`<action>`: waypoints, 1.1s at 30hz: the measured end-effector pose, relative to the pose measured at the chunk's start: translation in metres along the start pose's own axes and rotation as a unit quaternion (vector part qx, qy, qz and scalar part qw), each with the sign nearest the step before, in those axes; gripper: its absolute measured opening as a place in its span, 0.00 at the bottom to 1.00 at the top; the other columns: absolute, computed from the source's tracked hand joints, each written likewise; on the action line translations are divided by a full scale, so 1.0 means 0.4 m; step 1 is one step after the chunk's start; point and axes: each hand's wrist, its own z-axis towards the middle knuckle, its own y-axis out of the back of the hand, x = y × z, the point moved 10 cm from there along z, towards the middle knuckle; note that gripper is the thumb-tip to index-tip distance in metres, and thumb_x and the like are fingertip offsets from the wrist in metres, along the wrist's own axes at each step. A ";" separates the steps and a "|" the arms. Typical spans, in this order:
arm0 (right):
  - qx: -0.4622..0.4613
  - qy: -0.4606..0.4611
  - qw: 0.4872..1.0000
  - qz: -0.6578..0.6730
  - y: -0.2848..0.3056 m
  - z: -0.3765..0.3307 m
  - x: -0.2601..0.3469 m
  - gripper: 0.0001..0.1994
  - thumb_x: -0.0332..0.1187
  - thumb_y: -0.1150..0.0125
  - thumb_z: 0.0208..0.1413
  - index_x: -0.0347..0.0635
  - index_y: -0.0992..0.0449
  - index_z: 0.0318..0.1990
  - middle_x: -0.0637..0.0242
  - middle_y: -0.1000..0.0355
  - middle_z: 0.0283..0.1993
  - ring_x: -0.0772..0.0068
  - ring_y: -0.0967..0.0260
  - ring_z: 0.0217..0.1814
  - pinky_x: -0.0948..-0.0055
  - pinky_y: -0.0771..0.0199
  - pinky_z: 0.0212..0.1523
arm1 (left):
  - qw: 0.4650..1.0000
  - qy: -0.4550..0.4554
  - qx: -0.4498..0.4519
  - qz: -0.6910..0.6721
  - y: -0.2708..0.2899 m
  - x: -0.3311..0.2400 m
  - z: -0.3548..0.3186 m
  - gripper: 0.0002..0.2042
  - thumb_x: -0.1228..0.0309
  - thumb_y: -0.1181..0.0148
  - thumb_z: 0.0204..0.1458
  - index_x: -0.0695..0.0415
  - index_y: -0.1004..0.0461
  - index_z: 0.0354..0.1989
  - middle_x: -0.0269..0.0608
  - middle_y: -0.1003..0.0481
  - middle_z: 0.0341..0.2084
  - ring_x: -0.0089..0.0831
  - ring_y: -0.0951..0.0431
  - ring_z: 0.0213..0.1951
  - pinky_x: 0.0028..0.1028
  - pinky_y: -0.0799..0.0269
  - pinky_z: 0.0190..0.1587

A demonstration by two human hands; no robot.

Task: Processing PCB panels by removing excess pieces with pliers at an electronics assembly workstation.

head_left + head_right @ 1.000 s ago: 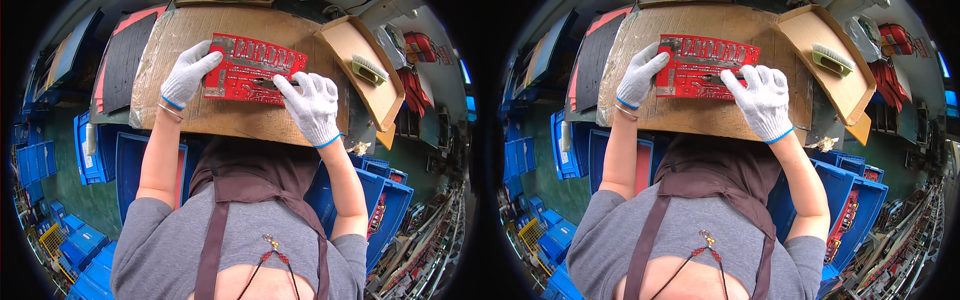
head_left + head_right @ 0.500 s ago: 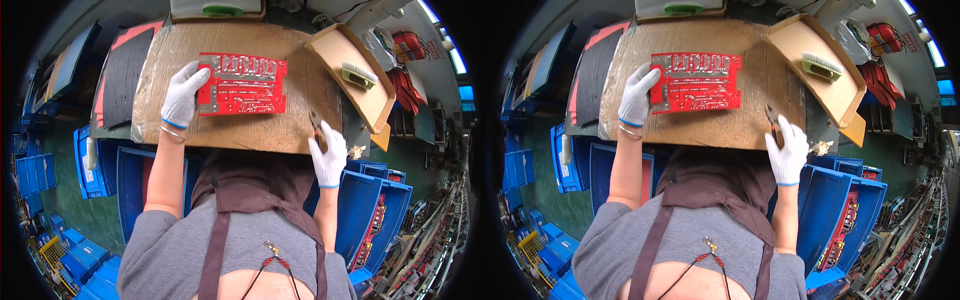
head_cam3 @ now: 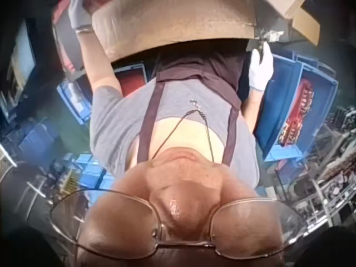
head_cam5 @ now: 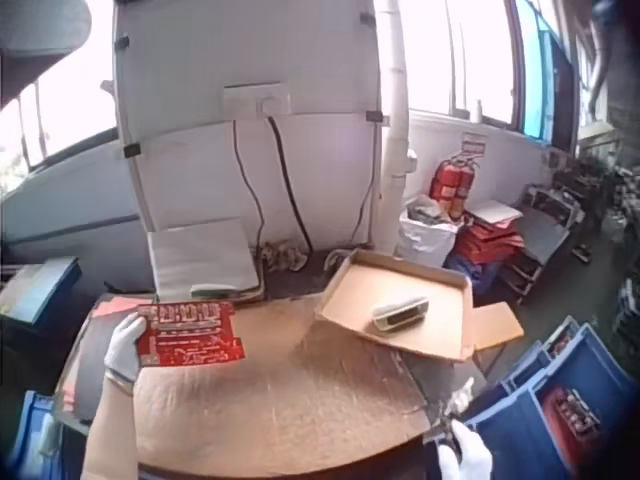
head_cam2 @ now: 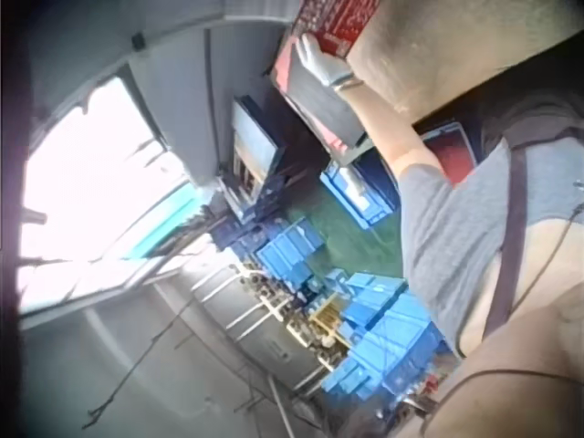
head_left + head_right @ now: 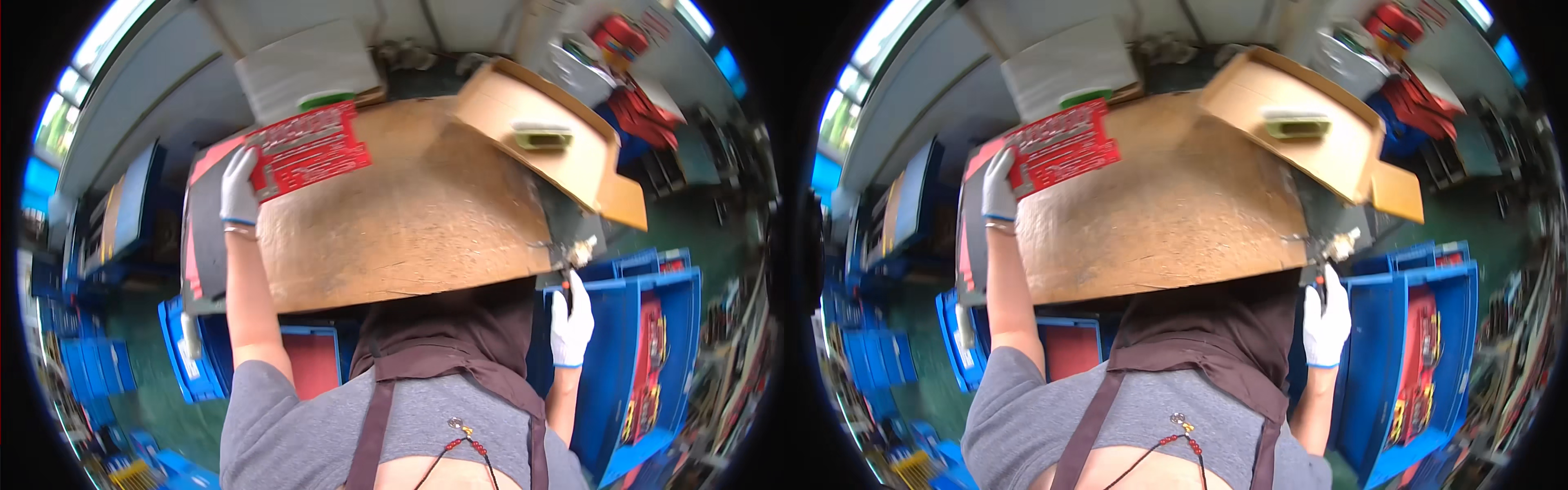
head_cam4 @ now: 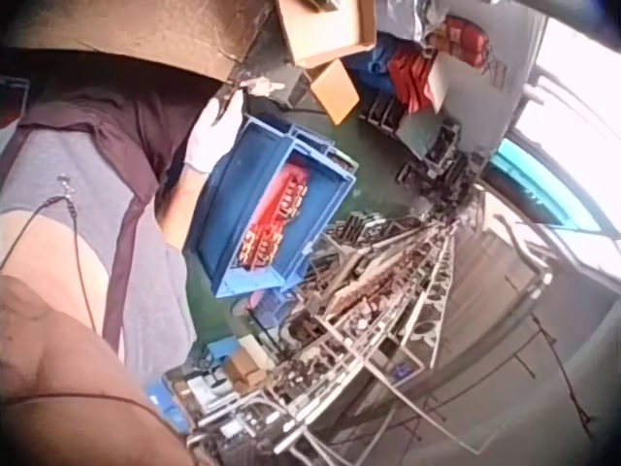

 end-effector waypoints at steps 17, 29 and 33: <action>-0.317 -0.243 0.899 -0.180 0.602 -0.191 -0.403 0.20 0.35 0.32 0.57 0.44 0.23 0.56 0.51 0.22 0.47 0.46 0.21 0.48 0.58 0.21 0.52 | 0.957 0.142 -0.200 0.155 0.409 0.092 0.296 0.28 0.62 0.53 0.70 0.68 0.40 0.72 0.55 0.37 0.72 0.48 0.36 0.73 0.42 0.30 0.69; -0.110 -0.506 0.821 -0.242 0.702 -0.147 -1.056 0.16 0.39 0.33 0.52 0.43 0.20 0.46 0.47 0.20 0.48 0.43 0.22 0.55 0.53 0.23 0.54 | 0.982 0.076 -0.170 0.017 0.263 -0.047 0.145 0.26 0.61 0.44 0.68 0.64 0.33 0.69 0.50 0.35 0.70 0.48 0.36 0.72 0.42 0.40 0.75; -0.232 -0.458 0.829 -0.222 0.765 -0.205 -1.013 0.14 0.36 0.33 0.49 0.45 0.22 0.43 0.49 0.20 0.43 0.44 0.21 0.49 0.53 0.23 0.50 | 0.988 0.058 -0.138 0.023 0.190 -0.086 0.132 0.26 0.61 0.44 0.69 0.65 0.33 0.69 0.50 0.33 0.67 0.47 0.33 0.70 0.42 0.38 0.74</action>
